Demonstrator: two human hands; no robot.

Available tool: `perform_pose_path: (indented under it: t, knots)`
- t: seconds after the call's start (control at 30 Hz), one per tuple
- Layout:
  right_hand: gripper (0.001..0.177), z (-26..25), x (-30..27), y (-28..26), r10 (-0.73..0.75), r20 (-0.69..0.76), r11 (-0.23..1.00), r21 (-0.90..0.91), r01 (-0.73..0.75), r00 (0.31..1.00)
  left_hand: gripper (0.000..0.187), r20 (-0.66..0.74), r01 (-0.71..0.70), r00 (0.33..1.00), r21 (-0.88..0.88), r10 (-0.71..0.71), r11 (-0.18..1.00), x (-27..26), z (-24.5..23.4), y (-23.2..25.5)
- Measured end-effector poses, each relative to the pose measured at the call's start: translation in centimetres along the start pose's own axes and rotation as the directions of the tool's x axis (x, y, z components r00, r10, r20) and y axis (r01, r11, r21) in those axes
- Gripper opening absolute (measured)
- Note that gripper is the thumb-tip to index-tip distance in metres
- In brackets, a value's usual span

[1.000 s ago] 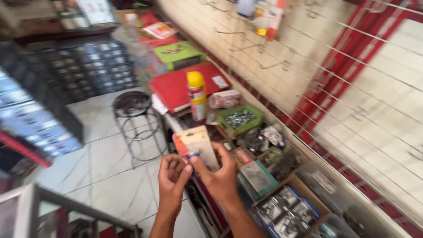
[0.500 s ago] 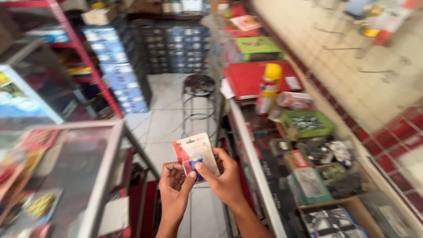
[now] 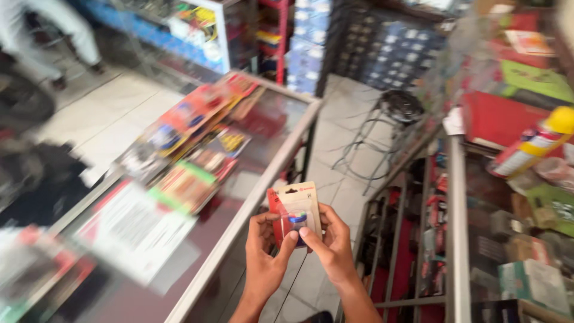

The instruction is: The person picks up several packaged motorcycle parts from a display shelf and places them onto a glass display counter.

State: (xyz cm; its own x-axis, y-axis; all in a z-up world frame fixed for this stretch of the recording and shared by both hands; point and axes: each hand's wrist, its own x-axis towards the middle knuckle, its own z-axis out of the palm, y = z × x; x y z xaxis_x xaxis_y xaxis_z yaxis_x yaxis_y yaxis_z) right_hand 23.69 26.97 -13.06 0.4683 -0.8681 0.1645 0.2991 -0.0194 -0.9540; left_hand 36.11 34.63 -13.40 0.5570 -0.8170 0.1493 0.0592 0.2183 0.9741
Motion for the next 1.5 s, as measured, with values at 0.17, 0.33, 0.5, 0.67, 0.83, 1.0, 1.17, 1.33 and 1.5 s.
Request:
perform_pose_path:
  t: [0.17,0.33,0.5,0.67,0.83,1.0,1.17,1.33,1.5]
  knots:
    - [0.05,5.0,-4.3,0.7,0.088,0.007,0.996,-0.014,-0.088,0.996,0.042,-0.07,-0.005,0.998,0.016,0.006,1.0,-4.5,-5.0,2.0]
    - [0.049,9.1,-7.6,1.1,0.11,0.075,0.994,-0.003,-0.111,0.991,0.041,-0.14,-0.018,0.99,0.045,0.024,0.999,-8.5,-8.9,3.1]
    - [0.048,12.9,-8.9,0.6,0.139,0.237,0.99,-0.013,-0.14,0.961,0.042,-0.287,0.028,0.958,0.073,-0.006,0.997,-11.5,-12.4,4.7]
    - [0.047,16.7,-9.3,1.6,0.07,0.474,0.99,0.074,-0.119,0.878,0.043,-0.441,-0.082,0.891,0.086,0.112,0.993,-14.6,-15.2,5.5]
    - [0.047,19.6,-10.1,3.3,0.172,0.594,0.972,0.025,-0.232,0.786,0.043,-0.596,-0.032,0.797,0.123,0.099,0.992,-17.2,-17.4,5.7]
    - [0.048,20.9,-10.5,3.9,0.248,0.668,0.953,-0.04,-0.299,0.702,0.042,-0.7,0.054,0.713,0.129,0.052,0.99,-18.9,-17.6,6.4]
    - [0.047,21.4,-10.6,4.9,0.264,0.744,0.946,-0.074,-0.317,0.614,0.042,-0.742,-0.002,0.661,0.151,0.115,0.988,-20.3,-17.1,6.7]
    - [0.048,23.0,-12.5,6.7,0.261,0.83,0.92,-0.059,-0.388,0.493,0.043,-0.816,0.015,0.559,0.19,0.149,0.982,-23.4,-17.2,6.8]
    - [0.053,25.8,-16.3,6.9,0.252,0.904,0.882,-0.068,-0.465,0.346,0.044,-0.899,0.024,0.387,0.231,0.204,0.973,-27.7,-17.6,7.3]
